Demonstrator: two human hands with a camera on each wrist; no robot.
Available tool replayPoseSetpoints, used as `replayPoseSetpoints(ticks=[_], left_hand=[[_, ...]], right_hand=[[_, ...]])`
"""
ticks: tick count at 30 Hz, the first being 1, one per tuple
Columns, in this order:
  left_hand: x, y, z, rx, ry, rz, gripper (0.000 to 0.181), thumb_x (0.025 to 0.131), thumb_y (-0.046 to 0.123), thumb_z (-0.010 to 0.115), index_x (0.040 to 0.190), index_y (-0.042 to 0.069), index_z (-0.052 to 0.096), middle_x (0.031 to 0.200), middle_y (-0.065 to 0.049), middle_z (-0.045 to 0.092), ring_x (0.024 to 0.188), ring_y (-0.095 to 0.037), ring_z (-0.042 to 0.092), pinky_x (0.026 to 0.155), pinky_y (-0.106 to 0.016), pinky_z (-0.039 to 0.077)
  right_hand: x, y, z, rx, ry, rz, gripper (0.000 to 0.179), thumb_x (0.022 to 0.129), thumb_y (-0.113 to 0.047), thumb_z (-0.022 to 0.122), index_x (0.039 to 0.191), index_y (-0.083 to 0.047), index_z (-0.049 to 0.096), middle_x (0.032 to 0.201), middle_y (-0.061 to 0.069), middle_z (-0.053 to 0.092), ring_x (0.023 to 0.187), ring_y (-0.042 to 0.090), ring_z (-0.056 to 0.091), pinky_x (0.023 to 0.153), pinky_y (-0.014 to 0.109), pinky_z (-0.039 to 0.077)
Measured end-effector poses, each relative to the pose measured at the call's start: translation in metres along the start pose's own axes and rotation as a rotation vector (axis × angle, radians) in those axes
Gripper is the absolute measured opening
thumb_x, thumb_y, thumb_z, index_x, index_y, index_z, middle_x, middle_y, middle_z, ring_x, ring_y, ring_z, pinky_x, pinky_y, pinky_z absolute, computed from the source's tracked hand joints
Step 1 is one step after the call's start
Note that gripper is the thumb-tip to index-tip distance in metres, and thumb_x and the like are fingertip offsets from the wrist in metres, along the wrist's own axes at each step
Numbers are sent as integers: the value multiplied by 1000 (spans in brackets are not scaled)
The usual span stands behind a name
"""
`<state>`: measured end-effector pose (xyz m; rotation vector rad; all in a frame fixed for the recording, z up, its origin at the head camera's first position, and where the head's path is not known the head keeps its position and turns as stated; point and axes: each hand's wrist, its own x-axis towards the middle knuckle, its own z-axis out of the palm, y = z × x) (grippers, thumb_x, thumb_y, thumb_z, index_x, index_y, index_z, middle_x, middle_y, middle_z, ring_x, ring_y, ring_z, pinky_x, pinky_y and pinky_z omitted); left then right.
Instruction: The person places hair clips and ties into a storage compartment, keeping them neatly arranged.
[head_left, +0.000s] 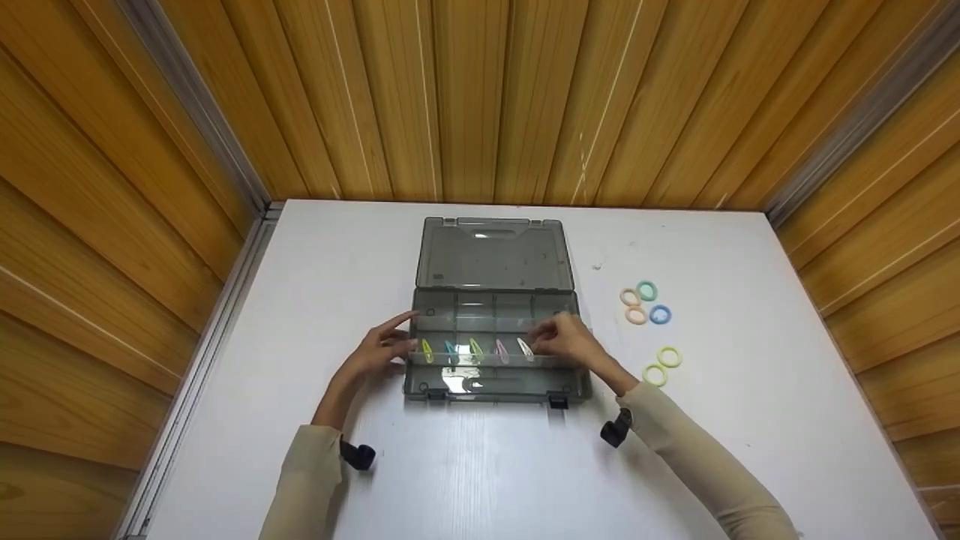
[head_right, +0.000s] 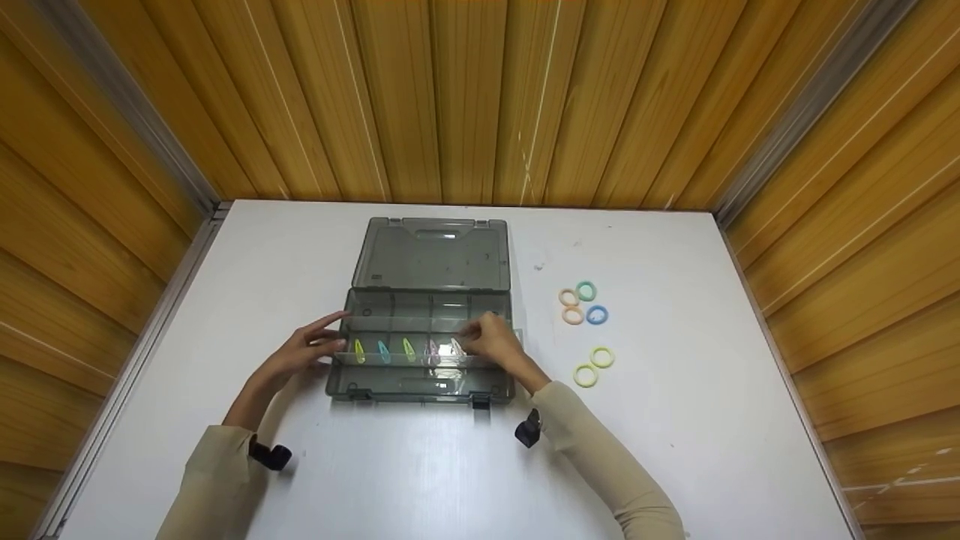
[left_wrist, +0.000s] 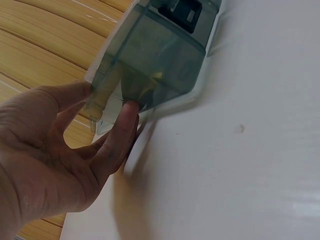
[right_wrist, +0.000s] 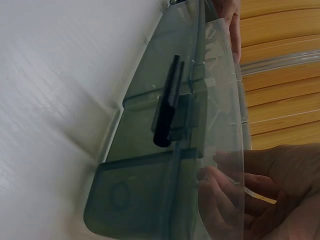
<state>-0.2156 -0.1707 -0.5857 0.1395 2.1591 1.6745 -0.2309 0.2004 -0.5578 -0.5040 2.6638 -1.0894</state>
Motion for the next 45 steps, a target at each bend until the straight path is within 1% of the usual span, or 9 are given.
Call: replayPoseSetpoints(ticks=[3, 9, 14, 19, 24, 29, 36, 41, 45], left_hand=[[1, -3, 0, -2, 0, 10, 62, 102, 11, 61, 158, 8, 36, 149, -39, 40, 130, -51, 49, 101, -64, 50], [3, -10, -1, 28, -5, 70, 61, 102, 15, 62, 158, 10, 38, 150, -35, 44, 132, -49, 49, 101, -62, 51], [2, -10, -3, 28, -15, 89, 61, 102, 16, 63, 158, 9, 38, 148, -36, 45, 128, -48, 52, 99, -61, 53], [4, -10, -4, 33, -24, 97, 62, 103, 14, 61, 158, 6, 35, 145, -38, 47, 121, -47, 57, 96, -60, 54], [6, -9, -4, -9, -17, 31, 63, 103, 13, 60, 160, 9, 33, 144, -38, 44, 115, -43, 60, 95, -62, 55], [7, -11, -2, -19, -6, -18, 63, 103, 17, 61, 160, 14, 34, 147, -36, 43, 111, -36, 63, 93, -57, 57], [3, -12, -3, 19, -9, 52, 62, 102, 15, 62, 158, 10, 37, 145, -36, 48, 117, -40, 61, 93, -54, 57], [4, -11, -3, 4, -15, 47, 62, 102, 17, 63, 158, 11, 37, 143, -36, 48, 109, -35, 64, 92, -53, 58], [4, -11, -3, 1, -18, 52, 62, 102, 17, 62, 159, 11, 36, 143, -37, 48, 108, -36, 64, 90, -52, 59]], right_hand=[[-4, -1, -9, 5, 16, 4, 19, 88, -1, 74, 105, 6, 77, 93, 19, 78, 81, 29, 75, 69, 35, 61], [-17, 0, -36, 29, 61, 42, 22, 89, -3, 75, 108, 7, 76, 93, 21, 77, 77, 28, 74, 59, 21, 55], [-28, 11, -60, 78, 85, 81, 25, 90, -2, 73, 113, 10, 73, 94, 25, 75, 78, 37, 74, 59, 22, 58], [-39, 29, -82, 92, 118, 124, 26, 92, -3, 72, 115, 11, 71, 94, 28, 75, 78, 33, 75, 60, 22, 58], [-51, 48, -100, 114, 155, 191, 30, 94, -6, 71, 118, 12, 69, 100, 29, 75, 80, 24, 76, 62, 20, 59], [-62, 67, -114, 146, 196, 266, 34, 97, -12, 70, 123, 11, 67, 108, 29, 74, 83, 19, 76, 66, 24, 61], [-74, 89, -128, 140, 225, 322, 38, 98, -15, 69, 126, 10, 65, 115, 29, 72, 81, 13, 75, 68, 24, 61], [-86, 115, -134, 133, 219, 388, 41, 95, -13, 71, 126, 12, 64, 103, 22, 76, 75, 8, 73, 65, 23, 59], [-96, 135, -134, 133, 166, 439, 43, 94, -13, 71, 127, 14, 62, 98, 17, 78, 74, 8, 72, 63, 23, 58]])
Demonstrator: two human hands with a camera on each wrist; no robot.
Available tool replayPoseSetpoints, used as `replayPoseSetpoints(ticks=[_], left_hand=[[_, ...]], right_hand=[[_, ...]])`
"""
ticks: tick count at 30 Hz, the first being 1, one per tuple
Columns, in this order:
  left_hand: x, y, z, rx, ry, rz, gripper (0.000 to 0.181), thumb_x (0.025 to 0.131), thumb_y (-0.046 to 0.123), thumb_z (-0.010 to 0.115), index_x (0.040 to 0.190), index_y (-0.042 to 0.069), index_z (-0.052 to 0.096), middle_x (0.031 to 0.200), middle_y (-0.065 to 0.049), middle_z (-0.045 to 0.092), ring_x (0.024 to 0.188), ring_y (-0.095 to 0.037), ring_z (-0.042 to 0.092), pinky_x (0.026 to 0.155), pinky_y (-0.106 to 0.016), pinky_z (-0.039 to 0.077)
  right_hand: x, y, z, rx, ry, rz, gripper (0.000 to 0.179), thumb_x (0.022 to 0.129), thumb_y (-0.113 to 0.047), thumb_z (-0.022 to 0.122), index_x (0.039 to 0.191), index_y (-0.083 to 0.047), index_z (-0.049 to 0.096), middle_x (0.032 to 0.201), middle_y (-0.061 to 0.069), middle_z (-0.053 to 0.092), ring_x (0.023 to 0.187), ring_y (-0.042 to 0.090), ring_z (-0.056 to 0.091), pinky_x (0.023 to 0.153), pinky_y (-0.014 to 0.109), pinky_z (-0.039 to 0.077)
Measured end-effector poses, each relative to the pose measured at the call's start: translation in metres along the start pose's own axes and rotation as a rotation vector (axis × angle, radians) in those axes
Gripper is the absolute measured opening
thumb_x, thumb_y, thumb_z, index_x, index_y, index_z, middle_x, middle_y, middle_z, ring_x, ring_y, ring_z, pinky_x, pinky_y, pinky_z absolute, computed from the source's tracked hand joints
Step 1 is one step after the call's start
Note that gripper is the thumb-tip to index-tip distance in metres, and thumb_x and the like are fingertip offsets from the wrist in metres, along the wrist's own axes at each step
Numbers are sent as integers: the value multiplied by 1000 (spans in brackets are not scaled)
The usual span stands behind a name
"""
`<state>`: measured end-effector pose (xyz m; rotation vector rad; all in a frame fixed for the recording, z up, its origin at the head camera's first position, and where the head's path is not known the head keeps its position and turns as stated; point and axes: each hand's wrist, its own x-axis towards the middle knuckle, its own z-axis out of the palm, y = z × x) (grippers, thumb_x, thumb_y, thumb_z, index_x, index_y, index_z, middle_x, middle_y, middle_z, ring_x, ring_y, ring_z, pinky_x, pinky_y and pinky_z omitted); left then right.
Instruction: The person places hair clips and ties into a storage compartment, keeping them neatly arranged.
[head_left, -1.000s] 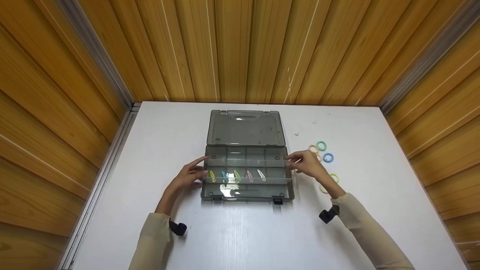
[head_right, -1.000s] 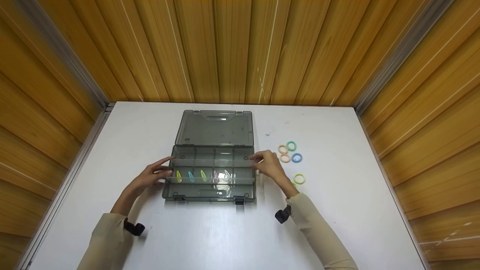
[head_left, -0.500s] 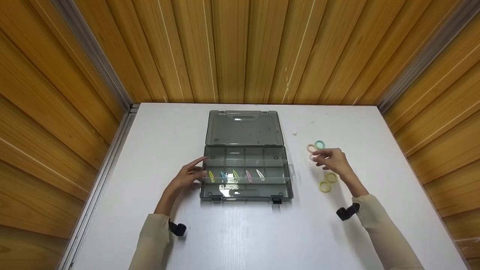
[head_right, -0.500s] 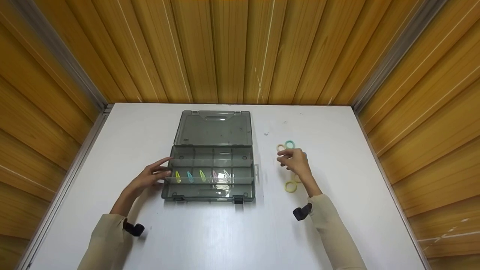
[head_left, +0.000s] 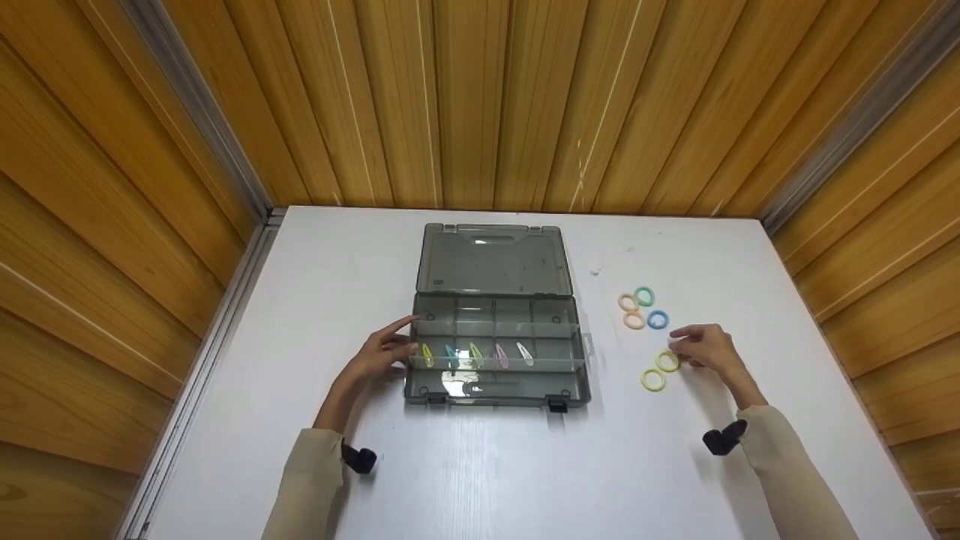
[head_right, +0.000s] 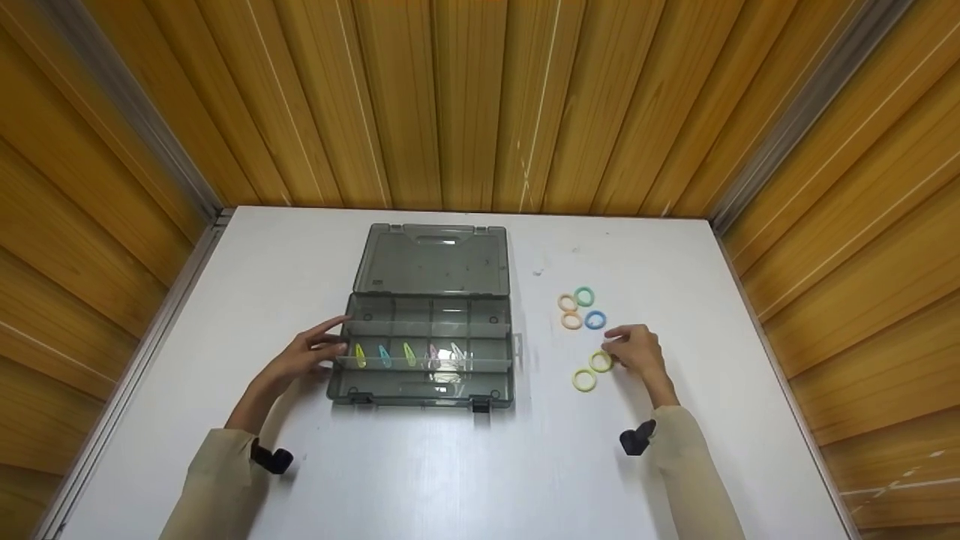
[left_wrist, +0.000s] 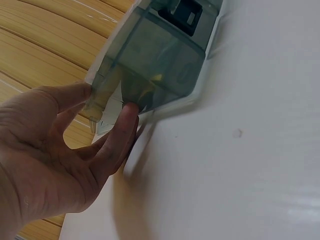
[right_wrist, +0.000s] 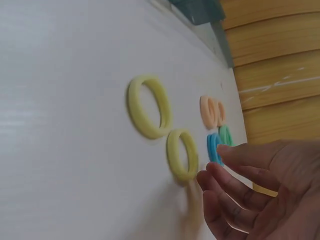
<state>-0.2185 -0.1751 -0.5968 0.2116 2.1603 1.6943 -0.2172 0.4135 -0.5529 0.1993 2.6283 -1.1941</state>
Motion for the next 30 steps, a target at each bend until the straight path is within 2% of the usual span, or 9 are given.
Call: replayPoseSetpoints(ticks=[4, 11, 19, 24, 30], left_hand=[[-2, 2, 1, -2, 14, -11, 62, 103, 16, 61, 159, 11, 35, 146, -39, 45, 110, -39, 63, 89, -52, 60], [-4, 6, 1, 13, 26, -3, 63, 104, 16, 60, 160, 11, 32, 148, -39, 42, 110, -44, 63, 89, -55, 59], [-6, 5, 4, 6, 28, -47, 64, 103, 16, 61, 161, 16, 33, 150, -37, 41, 113, -40, 62, 95, -54, 57], [-4, 2, 4, 12, 4, -30, 63, 104, 17, 60, 161, 16, 33, 150, -36, 42, 112, -39, 63, 92, -51, 59], [-4, 2, 1, 10, -16, -21, 63, 104, 21, 60, 161, 17, 33, 149, -35, 43, 114, -42, 62, 89, -51, 58]], right_hand=[[-2, 14, -1, -9, -44, 3, 44, 94, -13, 72, 128, 14, 62, 97, 15, 78, 73, 6, 70, 63, 23, 57], [-4, 10, -1, -52, -76, -25, 44, 90, -13, 77, 124, 13, 65, 93, 10, 74, 73, 8, 65, 62, 24, 54], [-7, 18, 10, -101, -20, -14, 31, 90, -11, 77, 112, 10, 72, 86, 8, 76, 70, 10, 64, 60, 26, 52], [-6, 18, 10, -103, 21, -4, 30, 91, -14, 76, 110, 9, 73, 85, 9, 77, 69, 10, 64, 59, 25, 51], [-7, 12, 6, -52, 23, -9, 35, 92, -15, 75, 114, 11, 71, 91, 14, 78, 68, 8, 66, 59, 24, 53]])
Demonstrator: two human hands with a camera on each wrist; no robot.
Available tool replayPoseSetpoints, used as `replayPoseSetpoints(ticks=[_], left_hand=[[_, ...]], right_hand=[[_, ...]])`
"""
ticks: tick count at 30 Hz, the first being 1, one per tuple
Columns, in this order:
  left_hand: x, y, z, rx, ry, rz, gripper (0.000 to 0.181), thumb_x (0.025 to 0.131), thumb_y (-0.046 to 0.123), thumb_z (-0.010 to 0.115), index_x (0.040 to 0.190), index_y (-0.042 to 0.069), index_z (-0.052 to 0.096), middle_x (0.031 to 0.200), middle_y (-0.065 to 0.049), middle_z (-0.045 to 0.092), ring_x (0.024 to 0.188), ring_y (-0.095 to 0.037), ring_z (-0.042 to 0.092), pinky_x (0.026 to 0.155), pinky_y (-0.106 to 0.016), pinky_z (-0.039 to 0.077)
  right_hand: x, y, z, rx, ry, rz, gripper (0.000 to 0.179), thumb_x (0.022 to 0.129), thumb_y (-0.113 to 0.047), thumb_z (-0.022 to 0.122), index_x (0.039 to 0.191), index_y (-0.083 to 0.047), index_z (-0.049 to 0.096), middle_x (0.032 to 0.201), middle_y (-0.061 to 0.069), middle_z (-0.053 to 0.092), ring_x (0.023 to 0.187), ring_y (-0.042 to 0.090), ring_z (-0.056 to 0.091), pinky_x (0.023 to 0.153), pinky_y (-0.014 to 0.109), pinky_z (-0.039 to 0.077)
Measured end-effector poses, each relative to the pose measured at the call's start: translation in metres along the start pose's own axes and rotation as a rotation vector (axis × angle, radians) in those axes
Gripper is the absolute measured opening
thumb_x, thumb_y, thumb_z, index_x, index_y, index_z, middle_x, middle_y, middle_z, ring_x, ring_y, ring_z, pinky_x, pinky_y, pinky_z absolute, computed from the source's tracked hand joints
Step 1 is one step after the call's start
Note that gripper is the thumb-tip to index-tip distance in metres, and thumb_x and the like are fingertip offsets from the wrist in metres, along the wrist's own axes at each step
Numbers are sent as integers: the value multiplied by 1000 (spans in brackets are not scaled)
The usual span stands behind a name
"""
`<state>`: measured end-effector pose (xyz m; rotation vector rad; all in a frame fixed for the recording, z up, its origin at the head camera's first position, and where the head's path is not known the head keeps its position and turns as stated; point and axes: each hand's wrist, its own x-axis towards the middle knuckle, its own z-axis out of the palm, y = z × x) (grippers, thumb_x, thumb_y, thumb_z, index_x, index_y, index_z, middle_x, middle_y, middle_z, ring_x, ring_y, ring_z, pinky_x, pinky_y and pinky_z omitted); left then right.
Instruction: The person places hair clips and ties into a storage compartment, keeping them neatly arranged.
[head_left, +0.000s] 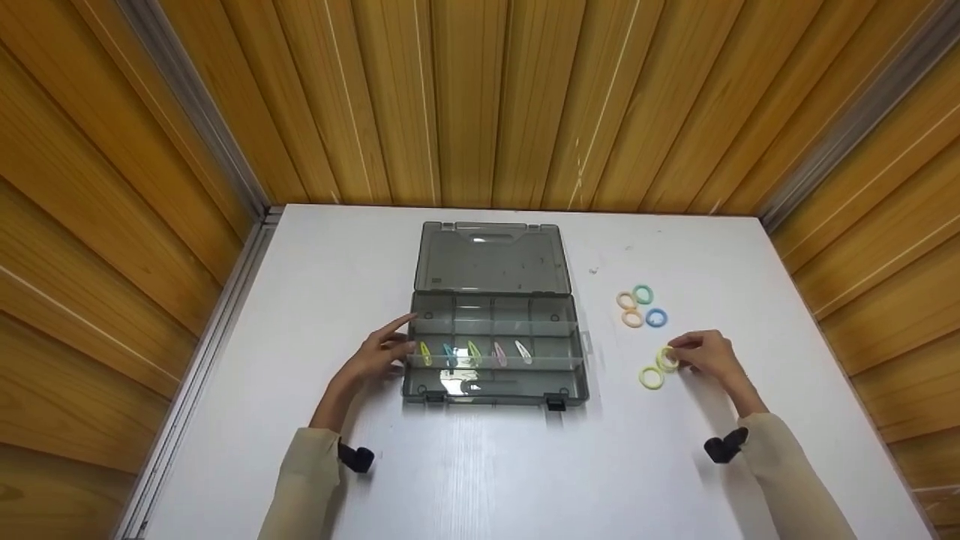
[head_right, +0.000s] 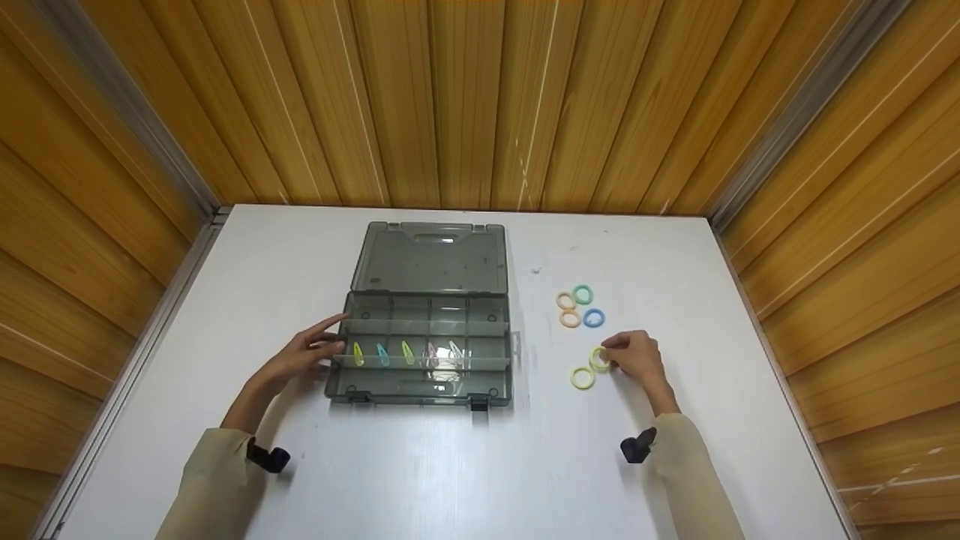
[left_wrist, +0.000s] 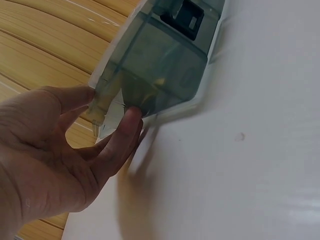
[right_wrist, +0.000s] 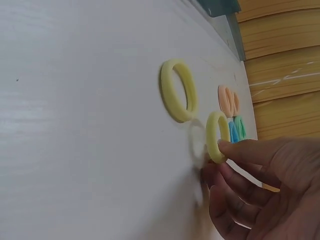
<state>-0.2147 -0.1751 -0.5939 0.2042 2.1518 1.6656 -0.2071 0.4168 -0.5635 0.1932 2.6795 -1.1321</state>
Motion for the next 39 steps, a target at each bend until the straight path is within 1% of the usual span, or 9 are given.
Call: replayPoseSetpoints(ticks=[3, 6, 10, 14, 20, 25, 29, 34, 39], left_hand=[[-1, 1, -2, 1, -14, -2, 63, 105, 22, 59, 161, 17, 32, 149, -34, 43, 115, -44, 61, 87, -51, 58], [-3, 2, -3, 12, -24, -10, 63, 105, 22, 58, 162, 18, 31, 148, -34, 44, 117, -44, 61, 89, -51, 57], [-3, 0, -3, 3, -28, -25, 64, 104, 20, 59, 162, 18, 31, 150, -34, 43, 118, -42, 61, 95, -52, 56], [-3, -1, -2, -40, -22, -39, 63, 104, 16, 59, 161, 17, 33, 148, -34, 42, 113, -36, 63, 94, -51, 58], [-3, -1, -1, -40, -4, -44, 61, 104, 16, 59, 160, 18, 35, 148, -33, 43, 110, -31, 64, 93, -50, 58], [-2, 0, 0, -39, 2, -43, 61, 103, 15, 60, 160, 18, 36, 149, -34, 42, 110, -33, 64, 92, -49, 59], [0, 2, 0, -29, 10, -31, 61, 103, 15, 59, 160, 16, 36, 149, -35, 41, 108, -33, 64, 90, -49, 60], [1, 2, -1, -32, 13, -26, 61, 103, 14, 59, 159, 15, 36, 149, -37, 41, 108, -33, 64, 89, -50, 60], [1, 3, 0, -32, 23, -34, 60, 103, 13, 59, 159, 16, 37, 148, -35, 43, 107, -32, 65, 90, -50, 60]], right_hand=[[-1, -4, -2, 25, 6, -15, 35, 92, -15, 75, 115, 12, 70, 96, 19, 78, 69, 8, 69, 60, 24, 55], [-3, -8, -2, 36, 1, -38, 36, 94, -15, 74, 117, 12, 69, 102, 22, 77, 72, 7, 71, 62, 24, 57], [-5, -18, -2, 80, -6, -66, 38, 95, -16, 73, 119, 12, 68, 104, 22, 76, 75, 6, 72, 64, 24, 58], [-6, -31, 0, 124, -4, -96, 38, 95, -17, 74, 120, 12, 68, 102, 19, 77, 74, 5, 72, 64, 24, 59], [-4, -53, 5, 112, -3, -134, 37, 95, -19, 75, 118, 9, 70, 97, 11, 79, 74, 5, 71, 63, 23, 56], [0, -70, 12, 107, -19, -173, 36, 96, -19, 73, 120, 8, 70, 102, 20, 77, 75, 4, 70, 64, 22, 56], [1, -92, 16, 119, -43, -201, 34, 97, -14, 70, 120, 11, 68, 106, 26, 75, 76, 4, 69, 64, 21, 55], [-9, -134, 19, 150, -72, -227, 30, 96, -7, 70, 117, 14, 68, 106, 31, 72, 76, 8, 70, 66, 23, 57], [10, -136, 31, 179, -90, -275, 31, 96, -11, 72, 116, 12, 70, 104, 26, 75, 75, 6, 70, 65, 21, 57]])
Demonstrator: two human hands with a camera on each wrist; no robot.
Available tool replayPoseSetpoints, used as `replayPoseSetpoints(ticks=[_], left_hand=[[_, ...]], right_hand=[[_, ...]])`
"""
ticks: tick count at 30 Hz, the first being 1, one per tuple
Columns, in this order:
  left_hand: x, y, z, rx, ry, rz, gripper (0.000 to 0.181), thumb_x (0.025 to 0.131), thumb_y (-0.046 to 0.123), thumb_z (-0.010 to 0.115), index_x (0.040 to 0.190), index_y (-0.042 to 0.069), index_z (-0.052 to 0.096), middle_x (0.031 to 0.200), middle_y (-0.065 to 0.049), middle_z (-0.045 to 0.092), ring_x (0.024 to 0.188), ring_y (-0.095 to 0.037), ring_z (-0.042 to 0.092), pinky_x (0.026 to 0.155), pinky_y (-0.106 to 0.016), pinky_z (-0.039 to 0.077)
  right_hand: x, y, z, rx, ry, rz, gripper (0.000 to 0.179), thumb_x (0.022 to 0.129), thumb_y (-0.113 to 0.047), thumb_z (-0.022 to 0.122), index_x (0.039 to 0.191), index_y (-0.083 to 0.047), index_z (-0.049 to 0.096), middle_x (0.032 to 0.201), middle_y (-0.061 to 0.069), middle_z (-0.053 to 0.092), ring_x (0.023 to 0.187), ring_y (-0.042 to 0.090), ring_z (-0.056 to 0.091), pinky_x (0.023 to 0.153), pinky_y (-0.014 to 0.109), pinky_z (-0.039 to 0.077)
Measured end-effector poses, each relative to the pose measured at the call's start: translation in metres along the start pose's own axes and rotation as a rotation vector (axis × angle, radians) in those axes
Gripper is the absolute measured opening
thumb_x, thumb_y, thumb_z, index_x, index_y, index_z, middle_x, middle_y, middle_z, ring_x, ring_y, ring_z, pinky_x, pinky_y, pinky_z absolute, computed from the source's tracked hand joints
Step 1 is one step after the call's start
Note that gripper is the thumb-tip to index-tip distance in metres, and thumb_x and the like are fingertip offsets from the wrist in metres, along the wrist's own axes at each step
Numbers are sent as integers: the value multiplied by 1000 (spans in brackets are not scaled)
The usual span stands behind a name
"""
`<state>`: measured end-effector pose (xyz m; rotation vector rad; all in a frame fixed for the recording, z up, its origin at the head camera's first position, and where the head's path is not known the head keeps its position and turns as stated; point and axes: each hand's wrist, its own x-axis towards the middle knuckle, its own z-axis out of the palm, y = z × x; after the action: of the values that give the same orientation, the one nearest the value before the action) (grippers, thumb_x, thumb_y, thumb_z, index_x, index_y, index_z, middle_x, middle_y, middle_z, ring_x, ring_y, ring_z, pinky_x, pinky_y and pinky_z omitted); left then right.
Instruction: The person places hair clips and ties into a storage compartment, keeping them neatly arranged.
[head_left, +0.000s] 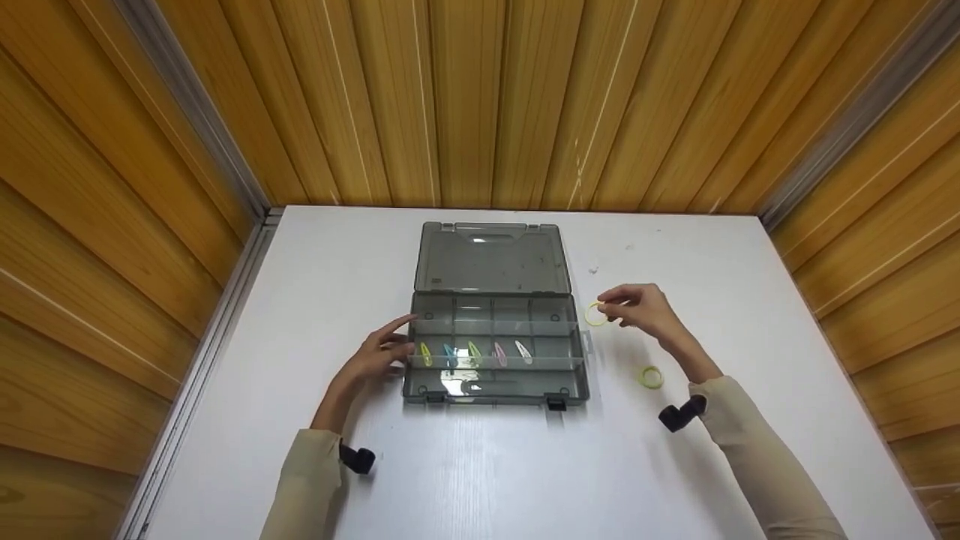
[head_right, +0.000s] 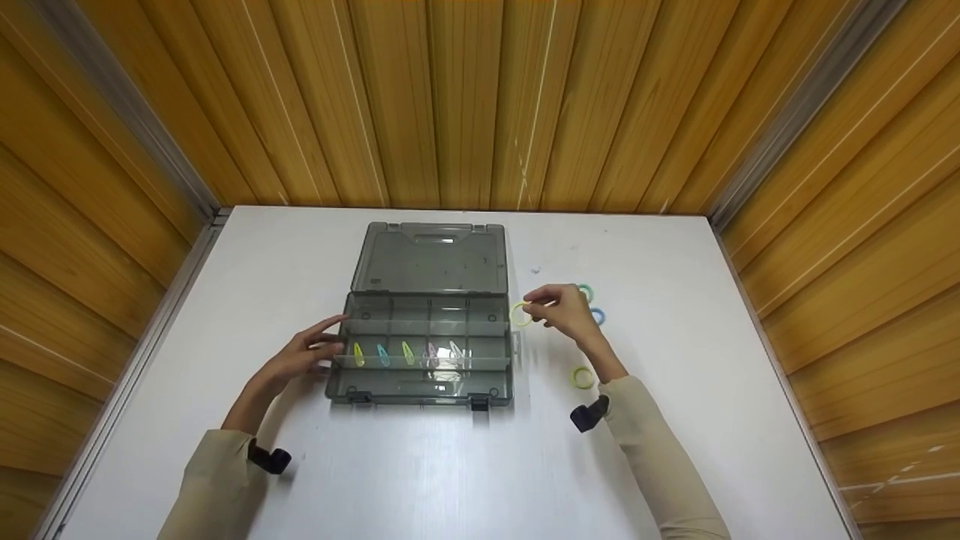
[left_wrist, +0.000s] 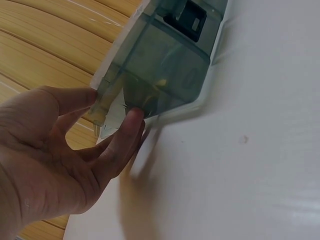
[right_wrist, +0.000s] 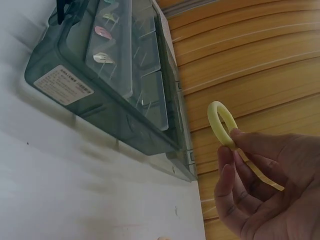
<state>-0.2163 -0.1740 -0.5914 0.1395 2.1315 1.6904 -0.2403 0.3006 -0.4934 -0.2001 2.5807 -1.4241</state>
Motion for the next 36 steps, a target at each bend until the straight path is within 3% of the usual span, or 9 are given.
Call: replayPoseSetpoints(ticks=[4, 8, 13, 22, 29, 36], left_hand=[[1, 1, 2, 17, 12, -6, 59, 103, 14, 60, 158, 17, 39, 148, -34, 44, 109, -34, 64, 92, -54, 58], [1, 0, 2, 16, 6, 0, 59, 103, 15, 61, 158, 17, 40, 148, -33, 44, 112, -37, 62, 95, -56, 56], [0, -2, 1, 25, 5, 10, 60, 103, 15, 60, 158, 17, 39, 149, -33, 44, 113, -35, 62, 94, -54, 57], [-1, -4, 2, 20, -14, 36, 62, 103, 17, 60, 159, 13, 35, 149, -36, 44, 119, -42, 60, 96, -56, 56], [-1, -3, -2, 32, 5, 27, 61, 103, 13, 60, 159, 11, 36, 148, -36, 45, 117, -43, 61, 93, -54, 58], [-1, -3, 0, 15, 12, -2, 61, 102, 16, 61, 159, 18, 38, 149, -34, 44, 118, -41, 61, 94, -55, 57]], right_hand=[[13, -1, 10, 39, -4, -28, 31, 94, -12, 74, 116, 10, 71, 105, 26, 75, 73, 3, 69, 65, 19, 57], [15, -23, 22, 41, -26, -34, 29, 95, -7, 71, 116, 14, 69, 106, 33, 72, 75, 8, 70, 66, 21, 58], [15, -50, 39, 24, -63, -39, 28, 95, -5, 70, 114, 16, 68, 108, 36, 70, 72, 3, 66, 67, 21, 58], [46, -30, 76, 77, -71, -67, 27, 94, -9, 74, 112, 11, 72, 105, 33, 72, 64, -1, 63, 58, 18, 52], [57, -37, 102, 100, -64, -108, 24, 92, -14, 77, 107, 4, 75, 96, 21, 77, 68, 4, 65, 61, 20, 52], [65, -43, 125, 153, -96, -118, 22, 91, -8, 76, 107, 7, 74, 99, 23, 76, 74, 18, 71, 68, 30, 61]])
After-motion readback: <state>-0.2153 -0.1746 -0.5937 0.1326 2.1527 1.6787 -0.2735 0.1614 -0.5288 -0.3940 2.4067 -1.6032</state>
